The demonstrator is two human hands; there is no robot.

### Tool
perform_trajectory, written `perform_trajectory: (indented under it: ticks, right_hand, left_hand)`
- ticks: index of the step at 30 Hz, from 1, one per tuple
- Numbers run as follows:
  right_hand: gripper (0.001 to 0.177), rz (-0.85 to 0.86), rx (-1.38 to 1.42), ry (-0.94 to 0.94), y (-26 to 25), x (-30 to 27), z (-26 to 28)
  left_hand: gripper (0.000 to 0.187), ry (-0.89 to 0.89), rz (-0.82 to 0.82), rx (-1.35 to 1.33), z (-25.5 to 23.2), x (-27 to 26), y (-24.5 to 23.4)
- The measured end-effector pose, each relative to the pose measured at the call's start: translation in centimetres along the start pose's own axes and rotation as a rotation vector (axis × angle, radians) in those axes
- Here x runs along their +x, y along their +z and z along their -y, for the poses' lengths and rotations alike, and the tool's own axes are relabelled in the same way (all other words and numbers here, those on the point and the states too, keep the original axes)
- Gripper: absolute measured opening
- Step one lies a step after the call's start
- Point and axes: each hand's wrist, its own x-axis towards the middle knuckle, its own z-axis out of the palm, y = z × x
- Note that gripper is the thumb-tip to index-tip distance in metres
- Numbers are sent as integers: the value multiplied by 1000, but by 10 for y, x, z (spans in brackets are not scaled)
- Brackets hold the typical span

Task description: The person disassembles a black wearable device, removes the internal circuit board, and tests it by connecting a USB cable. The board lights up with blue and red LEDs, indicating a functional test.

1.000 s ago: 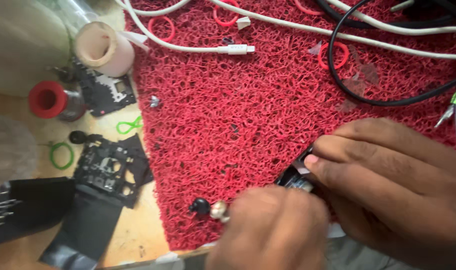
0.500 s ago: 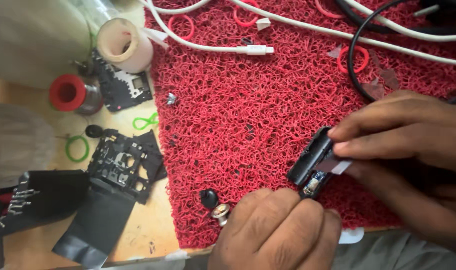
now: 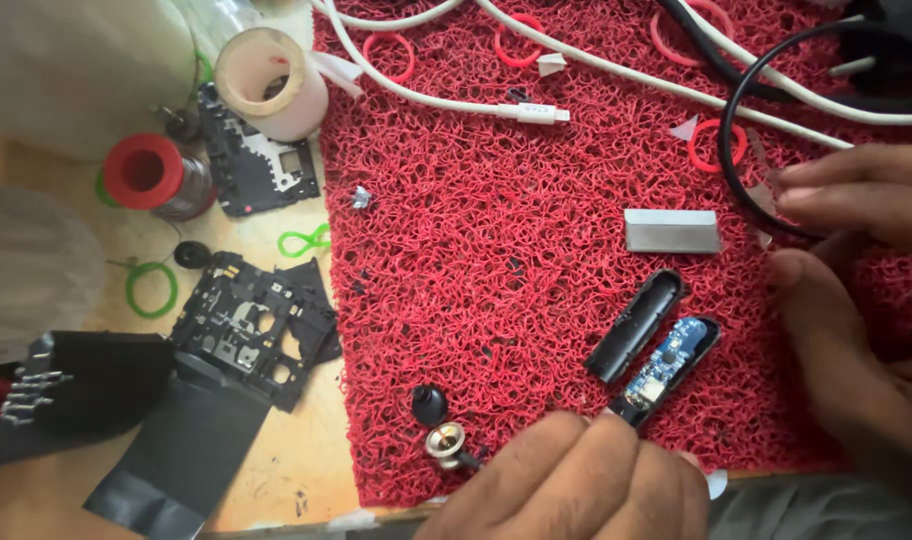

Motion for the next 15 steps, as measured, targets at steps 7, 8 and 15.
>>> perform_trajectory:
  ticks: [7, 8, 15]
  right_hand:
    - [33, 213, -29, -179, -15, 5, -6]
    - [37, 254, -29, -188, -14, 10, -9]
    - [56, 353, -94, -181, -10, 12, 1]
  left_hand:
    - [12, 132, 23, 179, -13, -27, 24]
    - [14, 139, 33, 181, -16, -31, 27]
    - [20, 181, 69, 179, -27, -47, 41]
